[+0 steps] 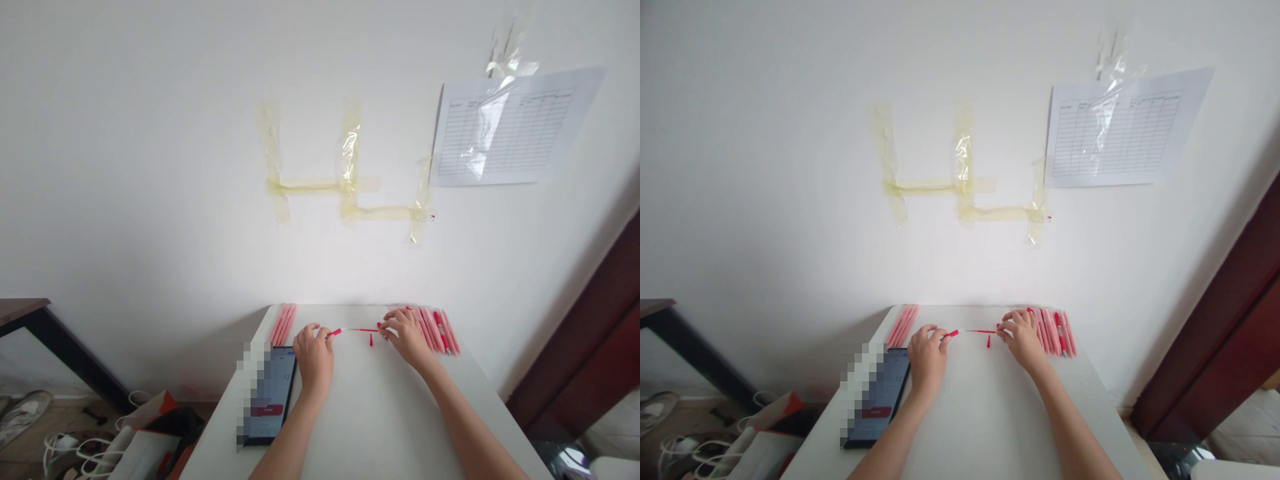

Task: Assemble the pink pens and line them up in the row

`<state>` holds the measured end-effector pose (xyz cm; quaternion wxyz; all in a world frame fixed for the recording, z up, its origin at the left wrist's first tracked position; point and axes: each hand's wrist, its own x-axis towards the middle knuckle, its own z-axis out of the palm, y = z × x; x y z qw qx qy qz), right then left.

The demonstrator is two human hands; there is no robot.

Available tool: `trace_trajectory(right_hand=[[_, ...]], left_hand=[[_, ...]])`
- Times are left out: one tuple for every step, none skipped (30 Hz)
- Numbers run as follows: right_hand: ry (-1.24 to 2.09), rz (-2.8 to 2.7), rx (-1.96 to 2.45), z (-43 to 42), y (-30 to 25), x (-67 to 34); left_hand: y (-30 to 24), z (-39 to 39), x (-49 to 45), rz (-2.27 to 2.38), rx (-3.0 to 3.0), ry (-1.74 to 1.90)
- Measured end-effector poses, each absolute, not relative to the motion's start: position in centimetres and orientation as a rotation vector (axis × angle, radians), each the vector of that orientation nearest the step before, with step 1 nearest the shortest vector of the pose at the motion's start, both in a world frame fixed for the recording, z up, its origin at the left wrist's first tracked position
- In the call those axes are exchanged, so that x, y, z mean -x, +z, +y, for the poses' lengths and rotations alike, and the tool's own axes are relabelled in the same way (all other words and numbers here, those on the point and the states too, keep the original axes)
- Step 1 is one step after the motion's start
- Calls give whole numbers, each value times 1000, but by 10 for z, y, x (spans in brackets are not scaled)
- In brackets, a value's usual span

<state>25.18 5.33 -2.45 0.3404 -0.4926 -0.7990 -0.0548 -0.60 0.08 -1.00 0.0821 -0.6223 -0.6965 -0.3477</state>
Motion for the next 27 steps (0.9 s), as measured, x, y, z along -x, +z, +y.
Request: trace_trajectory(right_hand=[[-147, -2077, 1286, 54, -25, -252], [-150, -2074, 1291, 54, -25, -253], [-149, -2072, 1295, 54, -25, -253], [-146, -2071, 1298, 54, -25, -253], [-141, -2071, 1300, 54, -25, -253], [-136, -2072, 1302, 54, -24, -253], [-130, -2073, 1303, 54, -24, -253], [-125, -2074, 1305, 53, -23, -252], [-122, -2072, 1306, 53, -23, -252], [-120, -2071, 1307, 52, -23, -252], [-119, -2071, 1306, 52, -22, -252], [-118, -2071, 1305, 51, -22, -251], [-117, -2070, 1305, 51, -22, -251], [-114, -2070, 1305, 51, -22, -251], [-109, -2070, 1306, 51, -21, -251], [-102, -2070, 1306, 51, -21, -252], [-95, -2072, 1303, 51, -21, -252], [-88, -2074, 1300, 51, -21, -252], [-82, -2078, 1297, 51, -21, -252], [-78, -2081, 1294, 51, -22, -252], [-76, -2083, 1293, 52, -22, -252], [-78, -2083, 1294, 52, -22, -252], [-82, -2082, 1297, 52, -22, -252], [-88, -2081, 1301, 52, -22, -252], [-94, -2080, 1303, 52, -22, -252], [-100, -2080, 1305, 52, -23, -252], [-105, -2079, 1306, 52, -23, -251]], left_hand=[[-10, 1, 6, -2082, 1849, -1029], [-10, 1, 6, -2087, 1843, -1015], [-9, 0, 5, -2097, 1838, -998], [-9, 0, 5, -2107, 1839, -980], [-8, -1, 4, -2117, 1842, -963], [-7, -1, 3, -2126, 1847, -947], [-7, -2, 3, -2133, 1851, -933], [-6, -3, 2, -2138, 1855, -919], [-5, -3, 1, -2141, 1857, -906], [-5, -4, 1, -2142, 1858, -892], [-5, -4, 0, -2142, 1857, -878], [-5, -4, 0, -2140, 1854, -865], [-5, -4, 0, -2137, 1850, -853], [-6, -4, -1, -2133, 1845, -843], [-6, -3, -1, -2129, 1838, -835], [-7, -3, -1, -2125, 1832, -827], [-8, -3, -1, -2121, 1827, -820], [-8, -3, -1, -2119, 1825, -813], [-9, -3, -1, -2116, 1825, -805], [-9, -3, -2, -2114, 1826, -798], [-9, -3, -2, -2114, 1827, -792], [-9, -3, -2, -2115, 1828, -786], [-9, -3, -2, -2117, 1829, -781], [-9, -3, -2, -2120, 1831, -776], [-9, -3, -2, -2124, 1832, -773], [-9, -3, -2, -2128, 1835, -769], [-8, -4, -2, -2131, 1838, -767]])
